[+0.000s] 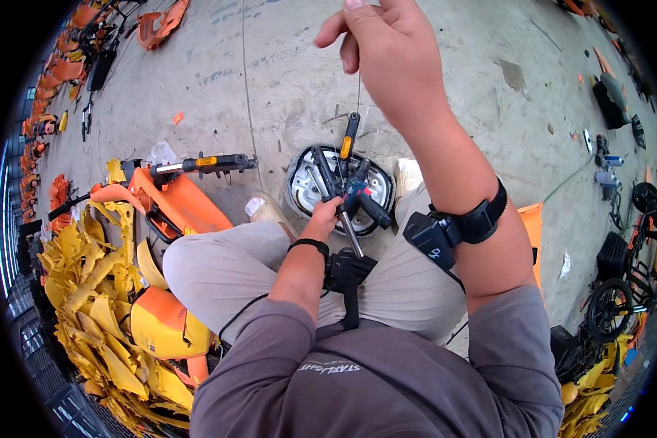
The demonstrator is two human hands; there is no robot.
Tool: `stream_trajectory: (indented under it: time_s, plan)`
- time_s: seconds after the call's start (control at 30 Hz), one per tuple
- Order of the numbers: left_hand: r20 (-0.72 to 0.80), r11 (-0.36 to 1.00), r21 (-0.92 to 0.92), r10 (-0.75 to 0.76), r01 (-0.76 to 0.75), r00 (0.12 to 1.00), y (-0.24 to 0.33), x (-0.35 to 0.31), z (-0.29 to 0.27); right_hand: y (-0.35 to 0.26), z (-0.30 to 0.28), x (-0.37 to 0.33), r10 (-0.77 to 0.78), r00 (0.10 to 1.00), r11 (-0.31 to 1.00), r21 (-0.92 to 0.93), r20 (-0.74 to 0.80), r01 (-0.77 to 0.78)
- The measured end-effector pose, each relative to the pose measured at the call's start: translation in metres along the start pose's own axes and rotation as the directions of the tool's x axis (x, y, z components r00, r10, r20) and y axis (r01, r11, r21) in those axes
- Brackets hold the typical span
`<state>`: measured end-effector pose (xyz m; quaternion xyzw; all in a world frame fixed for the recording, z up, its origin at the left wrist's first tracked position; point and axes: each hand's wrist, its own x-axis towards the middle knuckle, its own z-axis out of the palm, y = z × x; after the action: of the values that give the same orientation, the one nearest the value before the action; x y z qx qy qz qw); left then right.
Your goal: The person handles a small component and a wire, then inserts the wire through a hole in a front fork tube and adjusts the mounting bracket.
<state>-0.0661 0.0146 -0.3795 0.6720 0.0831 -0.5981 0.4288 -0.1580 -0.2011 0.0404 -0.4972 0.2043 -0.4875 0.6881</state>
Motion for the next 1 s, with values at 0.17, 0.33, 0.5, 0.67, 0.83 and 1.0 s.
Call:
stream_trajectory:
  time_s: [0.17, 0.33, 0.5, 0.67, 0.83, 1.0]
  plan:
    - [0.204, 0.986, -0.165, 0.05, -0.016, 0.978, 0.008, 0.008, 0.002, 0.031, -0.034, 0.032, -0.177, 0.972, 0.885, -0.457, -0.153, 0.089]
    - [0.186, 0.993, -0.108, 0.058, -0.038, 0.981, 0.059, -0.015, 0.022, 0.039, -0.076, 0.044, 0.283, 0.925, 0.867, -0.345, -0.255, -0.36]
    - [0.157, 0.966, -0.064, 0.258, -0.251, 0.953, 0.105, -0.052, 0.028, 0.065, -0.093, 0.054, 0.486, 0.843, 0.651, -0.548, -0.231, -0.525]
    - [0.212, 0.928, -0.1, 0.373, -0.36, 0.903, 0.132, -0.092, 0.045, 0.085, -0.095, 0.052, 0.487, 0.812, 0.605, -0.547, -0.321, -0.579]
    - [0.257, 0.93, -0.11, 0.367, -0.351, 0.894, 0.139, -0.116, 0.047, 0.079, -0.092, 0.057, 0.486, 0.788, 0.665, -0.425, -0.379, -0.615]
    - [0.281, 0.919, -0.143, 0.393, -0.366, 0.876, 0.137, -0.135, 0.047, 0.08, -0.082, 0.051, 0.486, 0.804, 0.667, -0.449, -0.342, -0.594]
